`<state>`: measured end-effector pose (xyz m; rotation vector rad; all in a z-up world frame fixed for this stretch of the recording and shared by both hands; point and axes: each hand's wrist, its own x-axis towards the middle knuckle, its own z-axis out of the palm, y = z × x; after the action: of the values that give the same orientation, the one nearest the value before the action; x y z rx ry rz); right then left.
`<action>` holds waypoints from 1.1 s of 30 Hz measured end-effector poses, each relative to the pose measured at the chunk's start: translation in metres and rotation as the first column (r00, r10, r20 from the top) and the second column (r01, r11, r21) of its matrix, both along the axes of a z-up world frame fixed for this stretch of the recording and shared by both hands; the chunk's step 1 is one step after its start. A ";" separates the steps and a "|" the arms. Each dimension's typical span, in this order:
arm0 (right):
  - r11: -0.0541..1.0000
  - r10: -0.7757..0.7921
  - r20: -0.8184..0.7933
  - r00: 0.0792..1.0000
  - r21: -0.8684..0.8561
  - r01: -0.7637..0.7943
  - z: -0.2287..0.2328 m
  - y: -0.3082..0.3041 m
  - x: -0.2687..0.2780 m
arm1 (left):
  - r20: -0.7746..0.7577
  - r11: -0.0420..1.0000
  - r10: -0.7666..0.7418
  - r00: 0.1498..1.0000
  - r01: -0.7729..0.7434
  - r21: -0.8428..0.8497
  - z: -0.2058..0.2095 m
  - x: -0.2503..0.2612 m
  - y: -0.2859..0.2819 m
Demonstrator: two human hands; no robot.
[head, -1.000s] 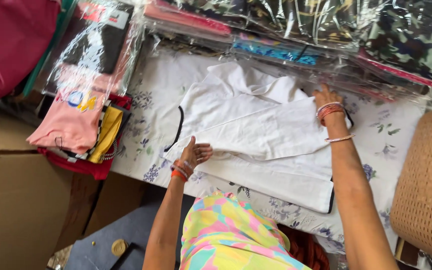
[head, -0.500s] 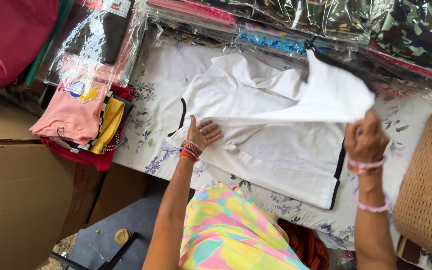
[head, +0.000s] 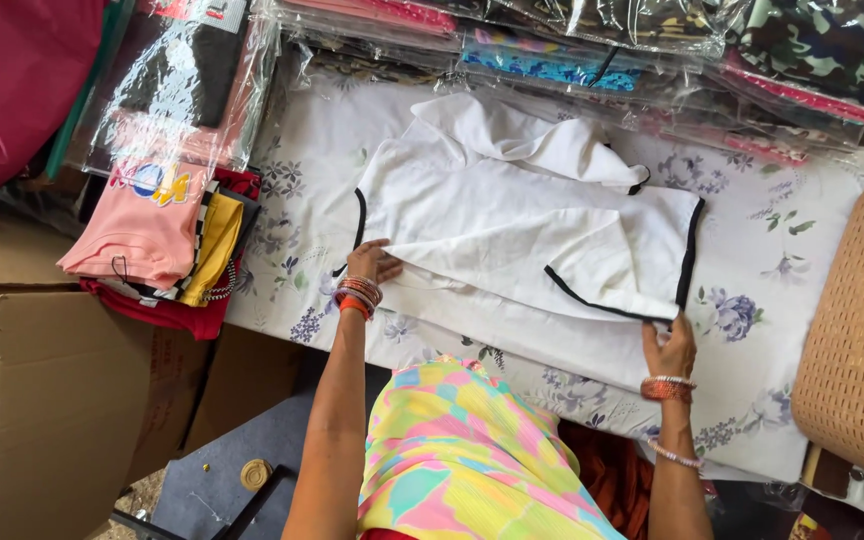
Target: Sort through a bin of clothes and fold a white garment.
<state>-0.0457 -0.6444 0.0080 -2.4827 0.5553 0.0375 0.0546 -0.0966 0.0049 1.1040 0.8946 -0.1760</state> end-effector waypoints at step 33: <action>0.266 -0.637 -0.098 0.765 0.903 0.337 -0.016 0.024 0.004 | 0.020 0.952 -0.274 0.962 0.268 0.147 -0.062 -0.025 -0.030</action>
<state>-0.0416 -0.6204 -0.0075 -1.1230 0.8820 -0.2329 0.0291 -0.1265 -0.0572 1.3600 0.7252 -0.3193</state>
